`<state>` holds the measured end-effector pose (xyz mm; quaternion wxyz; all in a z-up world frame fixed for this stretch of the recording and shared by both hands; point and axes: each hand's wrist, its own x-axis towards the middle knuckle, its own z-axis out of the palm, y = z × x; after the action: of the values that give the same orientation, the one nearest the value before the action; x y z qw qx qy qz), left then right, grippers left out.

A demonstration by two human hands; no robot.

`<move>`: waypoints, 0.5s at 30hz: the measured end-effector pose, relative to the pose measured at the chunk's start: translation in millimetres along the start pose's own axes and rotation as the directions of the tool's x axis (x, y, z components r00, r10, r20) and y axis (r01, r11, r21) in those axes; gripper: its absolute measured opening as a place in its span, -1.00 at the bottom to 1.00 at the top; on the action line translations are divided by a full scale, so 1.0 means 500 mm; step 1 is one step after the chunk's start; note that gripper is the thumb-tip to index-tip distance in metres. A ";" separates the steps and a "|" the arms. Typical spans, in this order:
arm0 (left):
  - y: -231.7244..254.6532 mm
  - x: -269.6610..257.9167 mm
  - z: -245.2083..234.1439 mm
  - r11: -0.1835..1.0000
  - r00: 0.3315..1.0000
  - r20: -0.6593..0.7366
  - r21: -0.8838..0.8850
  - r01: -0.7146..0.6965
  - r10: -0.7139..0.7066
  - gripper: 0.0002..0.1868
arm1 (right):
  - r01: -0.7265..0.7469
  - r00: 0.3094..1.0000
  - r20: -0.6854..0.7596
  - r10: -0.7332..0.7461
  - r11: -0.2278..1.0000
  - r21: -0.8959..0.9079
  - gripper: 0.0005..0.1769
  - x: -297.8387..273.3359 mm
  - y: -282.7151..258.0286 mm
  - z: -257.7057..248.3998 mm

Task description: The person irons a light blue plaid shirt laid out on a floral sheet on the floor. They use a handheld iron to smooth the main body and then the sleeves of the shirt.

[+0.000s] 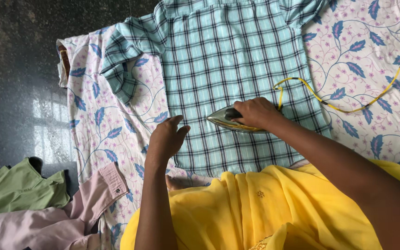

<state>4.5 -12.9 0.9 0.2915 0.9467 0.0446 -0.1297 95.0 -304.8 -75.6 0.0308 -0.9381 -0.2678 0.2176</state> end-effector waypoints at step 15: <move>0.009 -0.006 -0.005 0.999 0.999 -0.038 -0.043 -0.034 0.032 -0.50 | -0.198 0.971 -0.145 0.189 0.979 -0.053 -0.36 -0.116 0.304 0.039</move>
<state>3.0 -15.0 5.9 0.3131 0.9430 0.0371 -0.1063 117.0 -465.7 -97.2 -0.0035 -0.9730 -0.1796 0.1447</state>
